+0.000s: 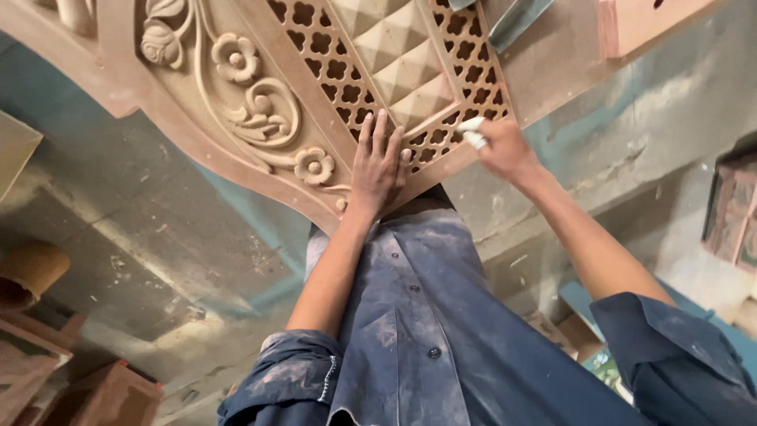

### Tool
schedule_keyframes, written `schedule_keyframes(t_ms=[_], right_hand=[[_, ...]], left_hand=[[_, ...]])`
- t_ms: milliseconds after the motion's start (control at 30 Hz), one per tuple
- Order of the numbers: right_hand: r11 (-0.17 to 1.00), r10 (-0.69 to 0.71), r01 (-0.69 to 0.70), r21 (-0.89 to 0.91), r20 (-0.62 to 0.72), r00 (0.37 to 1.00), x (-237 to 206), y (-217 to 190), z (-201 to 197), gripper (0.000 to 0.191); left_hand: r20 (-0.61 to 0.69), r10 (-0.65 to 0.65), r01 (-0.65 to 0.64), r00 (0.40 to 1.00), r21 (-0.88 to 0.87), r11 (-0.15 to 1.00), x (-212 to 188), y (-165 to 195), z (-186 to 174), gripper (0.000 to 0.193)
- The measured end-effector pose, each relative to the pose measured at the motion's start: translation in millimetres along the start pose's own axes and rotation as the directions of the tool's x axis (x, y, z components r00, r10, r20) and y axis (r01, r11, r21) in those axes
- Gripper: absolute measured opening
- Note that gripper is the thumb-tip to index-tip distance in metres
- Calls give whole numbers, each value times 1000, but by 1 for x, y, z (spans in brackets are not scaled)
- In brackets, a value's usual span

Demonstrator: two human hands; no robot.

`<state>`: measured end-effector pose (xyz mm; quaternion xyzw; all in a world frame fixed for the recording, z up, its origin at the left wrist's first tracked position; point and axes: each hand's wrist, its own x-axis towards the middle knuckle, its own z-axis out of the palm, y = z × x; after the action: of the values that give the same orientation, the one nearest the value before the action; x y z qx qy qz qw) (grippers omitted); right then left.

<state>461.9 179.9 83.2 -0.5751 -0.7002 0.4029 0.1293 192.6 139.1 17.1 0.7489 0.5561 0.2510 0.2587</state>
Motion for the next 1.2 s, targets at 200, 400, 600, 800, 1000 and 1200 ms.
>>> schedule_keyframes(t_ms=[200,400,600,800,1000,1200], right_hand=[[958,258,-252,134,-28,966,16,-19,-29,22],[984,-143,108,141,271,952,12,-2,-36,28],[847,-449,531,23,567,690,4,18,-37,37],[755,-597,641,137,548,586,8,25,-53,44],[746,-630,628,223,542,556,9,23,-50,48],[752,-635,624,213,488,598,11,23,-40,42]], left_hand=[[-184,-187,193,965,14,981,8,32,-5,34],[-133,-635,531,761,-433,728,-7,114,20,33],[294,-699,338,652,-938,-79,-23,130,76,22],[293,-677,197,675,-956,-217,-35,136,113,19],[287,-745,119,603,-955,-272,-44,138,114,19],[389,-683,173,618,-915,-364,-45,148,91,22]])
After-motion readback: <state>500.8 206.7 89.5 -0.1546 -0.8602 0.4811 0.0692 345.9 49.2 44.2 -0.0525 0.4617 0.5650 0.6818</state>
